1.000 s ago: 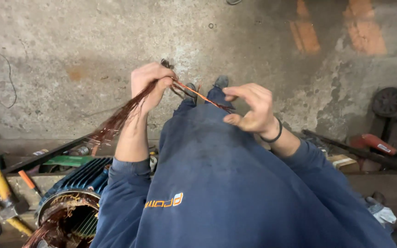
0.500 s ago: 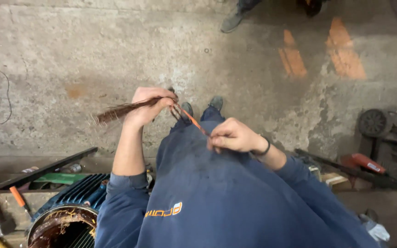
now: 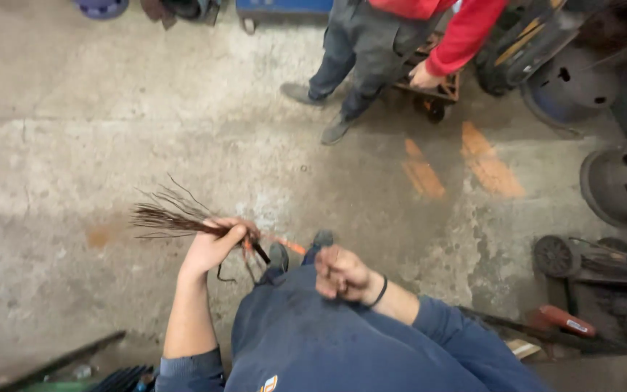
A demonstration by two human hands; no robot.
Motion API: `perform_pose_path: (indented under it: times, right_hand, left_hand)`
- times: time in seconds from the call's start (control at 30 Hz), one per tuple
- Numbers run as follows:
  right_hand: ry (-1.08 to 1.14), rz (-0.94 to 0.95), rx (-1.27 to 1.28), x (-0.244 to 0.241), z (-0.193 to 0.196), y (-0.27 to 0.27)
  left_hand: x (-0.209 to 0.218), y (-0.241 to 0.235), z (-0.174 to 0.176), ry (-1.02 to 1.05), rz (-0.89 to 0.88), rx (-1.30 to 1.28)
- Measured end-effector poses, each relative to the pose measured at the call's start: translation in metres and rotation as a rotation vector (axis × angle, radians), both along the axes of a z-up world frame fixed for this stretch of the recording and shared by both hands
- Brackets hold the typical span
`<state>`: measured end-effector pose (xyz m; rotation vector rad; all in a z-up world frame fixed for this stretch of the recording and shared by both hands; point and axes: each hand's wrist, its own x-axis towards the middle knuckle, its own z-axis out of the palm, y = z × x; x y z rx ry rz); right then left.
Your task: Sorting and bundling copper wires, likely for rewinding an electric motor.
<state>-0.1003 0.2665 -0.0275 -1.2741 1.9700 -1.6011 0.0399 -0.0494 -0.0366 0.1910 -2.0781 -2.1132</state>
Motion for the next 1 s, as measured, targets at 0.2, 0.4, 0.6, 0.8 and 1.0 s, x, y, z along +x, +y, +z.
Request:
perform_pose_path:
  times: [0.2,0.4,0.6,0.8,1.0]
  right_hand:
    - [-0.439,0.137,-0.025,0.007,0.003,-0.023]
    - [0.532,-0.087,-0.163,0.01,0.075,-0.045]
    - [0.659,-0.08,-0.184,0.011,0.09,-0.046]
    - [0.631,-0.149,-0.198,-0.02,0.06,-0.035]
    - [-1.238,0.587,-0.377,-0.022,-0.073,-0.04]
  left_hand:
    - [0.0,-0.025,0.005,-0.099,-0.156,0.139]
    - [-0.01,-0.014,-0.015,-0.337,0.023,0.053]
    - [-0.023,-0.007,0.008,-0.284,0.033,-0.069]
    - [-0.016,-0.008,0.06,-0.263,-0.075,0.063]
    - [-0.011,-0.025,0.018,-0.16,-0.2,0.305]
